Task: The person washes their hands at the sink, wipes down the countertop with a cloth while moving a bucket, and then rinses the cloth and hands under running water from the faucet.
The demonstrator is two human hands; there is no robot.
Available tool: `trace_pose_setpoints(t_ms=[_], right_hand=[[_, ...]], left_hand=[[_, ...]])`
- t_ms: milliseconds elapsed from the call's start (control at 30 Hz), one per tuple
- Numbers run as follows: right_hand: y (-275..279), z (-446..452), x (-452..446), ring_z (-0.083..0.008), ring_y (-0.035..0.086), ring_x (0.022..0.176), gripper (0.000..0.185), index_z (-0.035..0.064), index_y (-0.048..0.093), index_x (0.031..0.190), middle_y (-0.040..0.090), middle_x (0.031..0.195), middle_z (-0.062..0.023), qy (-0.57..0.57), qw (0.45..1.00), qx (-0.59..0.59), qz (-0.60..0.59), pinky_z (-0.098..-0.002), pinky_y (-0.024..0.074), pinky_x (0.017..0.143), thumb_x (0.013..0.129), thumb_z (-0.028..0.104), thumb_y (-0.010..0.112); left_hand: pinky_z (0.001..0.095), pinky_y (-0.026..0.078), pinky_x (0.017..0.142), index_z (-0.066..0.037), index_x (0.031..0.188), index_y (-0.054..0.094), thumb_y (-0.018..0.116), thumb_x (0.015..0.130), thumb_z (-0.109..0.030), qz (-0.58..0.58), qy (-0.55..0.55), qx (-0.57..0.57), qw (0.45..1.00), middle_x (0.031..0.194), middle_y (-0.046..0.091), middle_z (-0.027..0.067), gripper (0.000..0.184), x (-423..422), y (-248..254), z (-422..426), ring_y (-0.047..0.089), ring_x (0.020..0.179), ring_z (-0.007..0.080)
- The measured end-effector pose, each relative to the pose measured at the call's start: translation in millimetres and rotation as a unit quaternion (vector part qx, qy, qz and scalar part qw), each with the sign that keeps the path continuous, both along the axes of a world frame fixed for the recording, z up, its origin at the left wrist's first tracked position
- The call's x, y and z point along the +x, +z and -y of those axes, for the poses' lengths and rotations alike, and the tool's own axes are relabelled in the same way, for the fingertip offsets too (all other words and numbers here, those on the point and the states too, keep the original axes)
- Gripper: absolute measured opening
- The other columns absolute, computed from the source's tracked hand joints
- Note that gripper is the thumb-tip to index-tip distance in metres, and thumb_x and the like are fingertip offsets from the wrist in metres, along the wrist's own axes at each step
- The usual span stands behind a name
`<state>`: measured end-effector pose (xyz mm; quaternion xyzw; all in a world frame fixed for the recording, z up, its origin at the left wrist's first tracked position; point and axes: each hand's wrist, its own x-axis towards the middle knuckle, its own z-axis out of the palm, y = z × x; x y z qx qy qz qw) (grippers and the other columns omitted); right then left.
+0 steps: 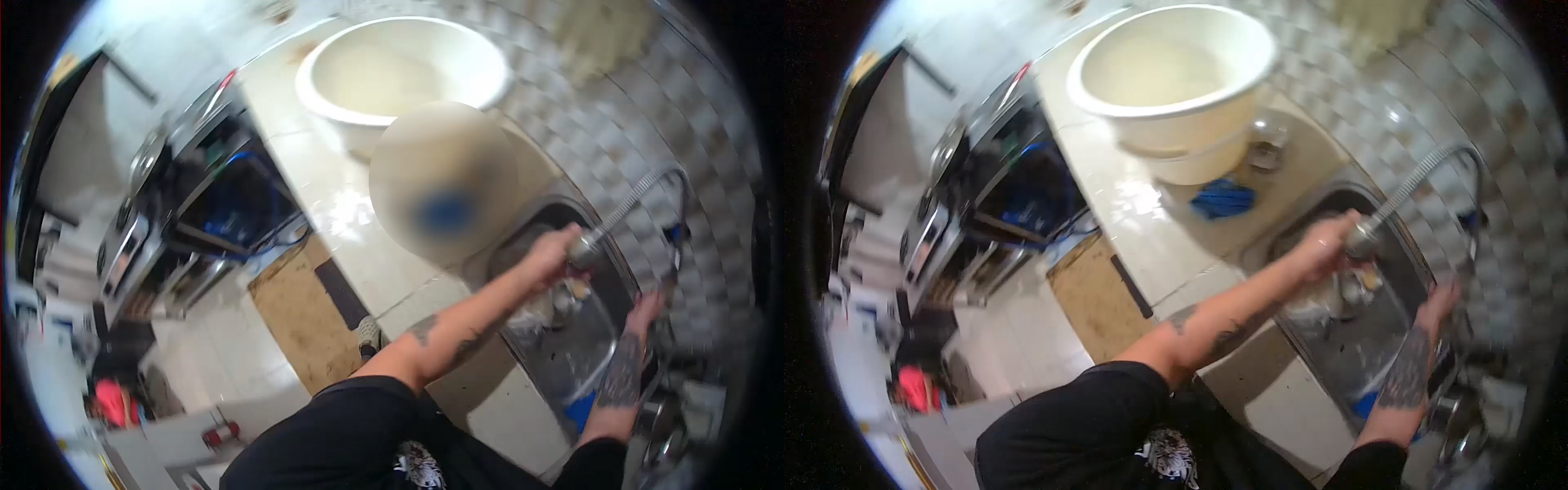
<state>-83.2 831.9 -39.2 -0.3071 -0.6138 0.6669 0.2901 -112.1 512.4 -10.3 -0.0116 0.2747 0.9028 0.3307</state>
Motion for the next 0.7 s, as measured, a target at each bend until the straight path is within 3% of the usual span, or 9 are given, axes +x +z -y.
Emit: trace_pose_setpoints(t_ms=[67,100,167,233,433,500,567,600,700], right_hand=[[-90,16,-3,-0.0179,0.061,0.089,0.026,0.0073,0.065,0.108,0.066,0.104,-0.0078,0.3,0.934,-0.158,-0.108,-0.033,0.0482,0.078,0.095,0.025,0.05],[-119,17,-9,-0.0199,0.062,0.093,0.028,0.0092,0.066,0.105,0.066,0.103,-0.0076,0.527,0.771,-0.3,-0.196,-0.0348,0.0489,0.084,0.095,0.029,0.049],[-46,172,20,-0.0236,0.06,0.106,0.034,0.0084,0.063,0.117,0.065,0.114,-0.011,0.222,0.871,-0.435,-0.05,-0.037,0.0457,0.095,0.096,0.031,0.048],[-41,234,21,-0.0245,0.057,0.114,0.039,0.0087,0.058,0.125,0.061,0.122,-0.0119,0.254,0.87,-0.419,-0.064,-0.0373,0.0427,0.1,0.097,0.033,0.048],[-41,256,17,-0.0258,0.045,0.131,0.052,0.0073,0.042,0.143,0.047,0.142,-0.0117,0.295,0.897,-0.325,-0.055,-0.0379,0.033,0.11,0.1,0.037,0.046],[-39,253,7,-0.026,0.04,0.135,0.057,0.0065,0.037,0.147,0.042,0.148,-0.0112,0.3,0.911,-0.276,-0.053,-0.038,0.0297,0.113,0.101,0.038,0.046],[-53,234,5,-0.026,0.04,0.135,0.057,0.0064,0.036,0.148,0.042,0.148,-0.011,0.314,0.907,-0.274,-0.066,-0.0378,0.0299,0.113,0.101,0.037,0.046],[-66,220,5,-0.0259,0.04,0.135,0.057,0.0062,0.036,0.148,0.042,0.148,-0.0108,0.324,0.902,-0.273,-0.081,-0.0376,0.03,0.113,0.101,0.037,0.046],[-104,180,1,-0.0257,0.04,0.136,0.057,0.0058,0.035,0.148,0.043,0.147,-0.0102,0.351,0.888,-0.268,-0.13,-0.037,0.0306,0.113,0.101,0.035,0.047]], left_hand=[[0.0383,0.055,0.063,-0.002,0.087,0.067,0.053,0.099,-0.036,-0.037,0.081,-0.05,0.995,0.076,0.066,0.0071,0.039,3,-21,-11,0.066,0.072,0.0213],[0.0393,0.052,0.062,0.0,0.081,0.066,0.058,0.094,-0.025,-0.316,0.122,-0.319,0.885,0.071,0.063,0.008,0.03,-1,-50,-20,0.065,0.074,0.0187],[0.0473,0.05,0.071,0.001,0.09,0.064,0.052,0.091,-0.02,-0.295,0.154,-0.4,0.854,0.085,0.068,0.0195,0.024,5,-79,-43,0.067,0.083,0.0322],[0.0476,0.046,0.094,0.001,0.112,0.062,0.046,0.094,-0.022,-0.446,0.109,-0.486,0.744,0.119,0.062,0.025,0.034,-10,-118,-43,0.057,0.116,0.0384],[0.0405,0.015,0.121,0.005,0.146,0.031,0.034,0.099,-0.027,-0.411,0.138,-0.509,0.744,0.155,0.027,0.0241,0.058,29,-80,-35,0.019,0.146,0.0379],[0.0427,0.017,0.12,0.002,0.148,0.03,0.033,0.099,-0.028,-0.47,0.142,-0.391,0.779,0.155,0.025,0.0248,0.058,-6,-105,-37,0.02,0.146,0.039],[0.0416,0.016,0.12,0.002,0.147,0.034,0.046,0.093,-0.026,-0.158,0.291,-0.294,0.896,0.156,0.025,0.0225,0.061,14,-76,-54,0.021,0.146,0.038],[0.0436,0.018,0.12,0.001,0.145,0.037,0.056,0.084,-0.02,-0.36,0.303,-0.5,0.727,0.152,0.033,0.0236,0.067,22,-80,-56,0.023,0.145,0.0404],[0.0486,0.023,0.117,-0.003,0.139,0.042,0.064,0.079,-0.02,-0.484,0.173,-0.506,0.693,0.147,0.038,0.0243,0.067,-23,-77,-30,0.031,0.139,0.0428]])
